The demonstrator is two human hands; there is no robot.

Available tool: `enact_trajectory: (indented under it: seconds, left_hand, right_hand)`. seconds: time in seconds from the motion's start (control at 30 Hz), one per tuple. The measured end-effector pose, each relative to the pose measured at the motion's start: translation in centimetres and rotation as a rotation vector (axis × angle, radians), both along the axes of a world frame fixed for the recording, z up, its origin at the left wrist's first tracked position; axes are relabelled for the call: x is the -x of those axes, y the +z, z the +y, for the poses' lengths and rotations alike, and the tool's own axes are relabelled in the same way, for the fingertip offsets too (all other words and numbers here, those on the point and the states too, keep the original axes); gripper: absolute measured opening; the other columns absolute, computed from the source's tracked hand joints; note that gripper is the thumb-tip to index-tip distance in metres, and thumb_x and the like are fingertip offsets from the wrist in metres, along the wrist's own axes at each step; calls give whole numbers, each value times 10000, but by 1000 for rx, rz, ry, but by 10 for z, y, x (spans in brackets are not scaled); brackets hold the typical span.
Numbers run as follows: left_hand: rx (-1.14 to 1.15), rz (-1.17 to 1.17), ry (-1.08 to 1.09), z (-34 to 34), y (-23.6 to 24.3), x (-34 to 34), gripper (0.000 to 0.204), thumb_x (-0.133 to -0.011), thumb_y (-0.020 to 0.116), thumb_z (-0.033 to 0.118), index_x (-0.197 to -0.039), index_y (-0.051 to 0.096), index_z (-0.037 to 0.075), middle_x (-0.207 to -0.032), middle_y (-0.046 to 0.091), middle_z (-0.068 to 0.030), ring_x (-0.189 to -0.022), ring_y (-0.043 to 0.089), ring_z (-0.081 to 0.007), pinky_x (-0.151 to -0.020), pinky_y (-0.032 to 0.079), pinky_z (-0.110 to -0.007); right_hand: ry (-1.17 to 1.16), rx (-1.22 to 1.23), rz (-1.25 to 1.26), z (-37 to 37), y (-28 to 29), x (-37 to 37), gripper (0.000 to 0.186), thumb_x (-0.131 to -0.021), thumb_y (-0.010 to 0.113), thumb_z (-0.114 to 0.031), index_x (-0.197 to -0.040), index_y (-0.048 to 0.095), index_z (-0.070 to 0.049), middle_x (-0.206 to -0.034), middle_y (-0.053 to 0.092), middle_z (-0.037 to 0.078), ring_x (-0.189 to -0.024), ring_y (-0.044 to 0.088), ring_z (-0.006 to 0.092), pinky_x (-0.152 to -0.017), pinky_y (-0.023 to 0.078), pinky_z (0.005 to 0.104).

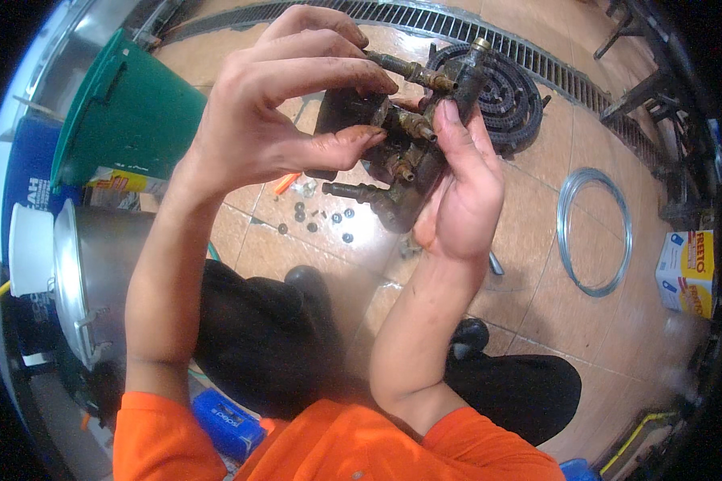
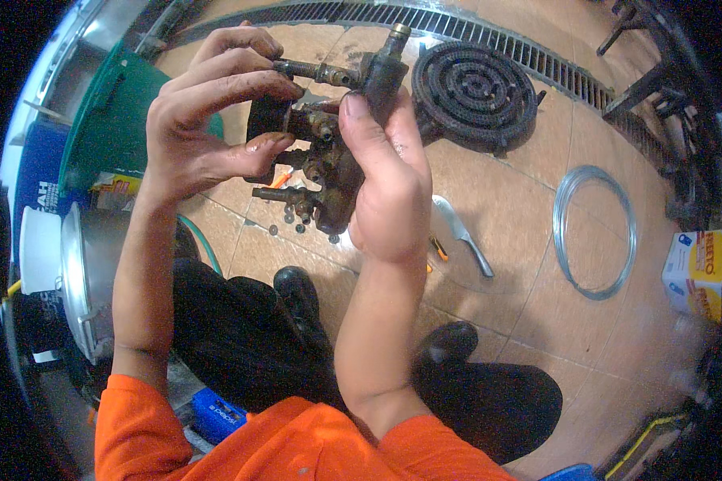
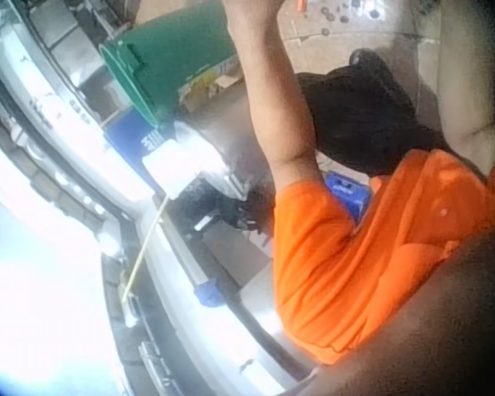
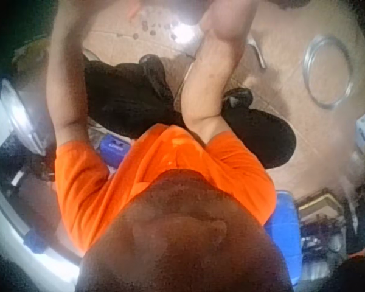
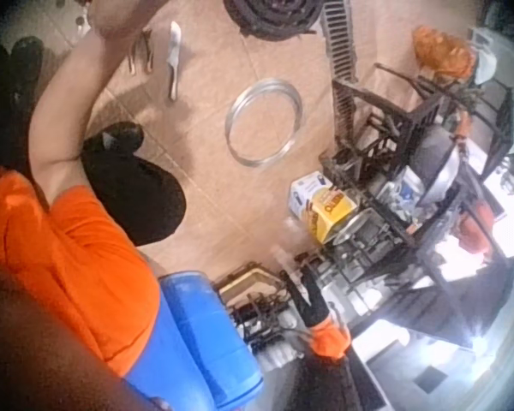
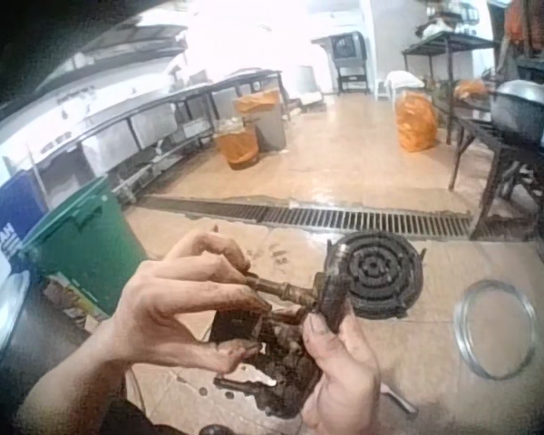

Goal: The person sits on the floor and manipulates a dirty mechanical assembly, likely a carburetor, using their hands and a pair of pliers. They rotate the object to inspect it and use the pliers to pull out a small component from the assembly.

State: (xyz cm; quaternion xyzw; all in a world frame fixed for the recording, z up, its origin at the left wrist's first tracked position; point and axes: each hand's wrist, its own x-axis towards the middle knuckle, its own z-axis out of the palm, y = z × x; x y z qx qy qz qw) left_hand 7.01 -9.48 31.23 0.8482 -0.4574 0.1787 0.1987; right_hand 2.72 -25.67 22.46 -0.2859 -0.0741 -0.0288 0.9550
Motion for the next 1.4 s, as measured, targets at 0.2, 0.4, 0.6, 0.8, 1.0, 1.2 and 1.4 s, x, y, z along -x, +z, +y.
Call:
enact_trajectory:
  seconds: [0.2,0.4,0.6,0.8,1.0,1.2,1.4]
  left_hand:
    - [68,-122,-24,4,-9,-8,353,-609,814,181,-927,752,41,-1003,634,-89,-1138,551,-339,-997,422,-434]
    - [14,-271,82,-2,-13,-4,303,-639,789,210,-899,750,60,-1120,626,-127,-1238,516,-355,-1058,371,-462]
    - [0,-178,27,7,-16,-9,275,-765,701,237,-958,733,44,-1238,607,-196,-1292,491,-381,-1092,345,-472]
    - [136,143,-100,11,-12,-7,384,-712,729,191,-1043,700,0,-1297,584,-232,-1316,480,-375,-1120,314,-486]
    - [135,171,-107,10,-12,-9,364,-656,761,124,-996,709,3,-1248,621,-206,-1312,487,-377,-1110,328,-491]
    - [137,74,-101,10,-13,-9,292,-657,756,97,-930,714,0,-1204,645,-198,-1286,517,-386,-1085,368,-488]
    - [207,-29,-40,16,-22,-11,233,-758,693,107,-956,714,-13,-1279,588,-270,-1290,515,-403,-1092,363,-498]
  right_hand:
    - [7,-43,-24,3,1,0,327,-1028,425,-144,-1306,464,23,-1178,626,166,-1048,657,250,-892,565,386]
    - [-39,-9,-2,4,-5,-3,326,-1035,428,-164,-1308,461,12,-1162,634,156,-1022,668,240,-838,581,363]
    - [22,-29,22,3,-4,-3,301,-1040,428,-190,-1276,466,-8,-1100,649,146,-933,695,238,-720,610,347]
    - [32,-87,62,-2,-3,-2,288,-1043,421,-200,-1255,467,-10,-1096,646,160,-872,709,259,-649,631,370]
    - [13,10,43,-2,-3,0,300,-1046,418,-202,-1271,456,-7,-1107,644,166,-896,706,263,-678,629,369]
    - [7,76,32,1,-3,0,317,-1044,428,-187,-1304,440,-7,-1134,640,165,-942,696,255,-743,619,368]
    - [32,71,21,6,3,5,323,-1026,488,-179,-1307,483,-19,-1170,616,86,-1067,598,165,-971,459,318]
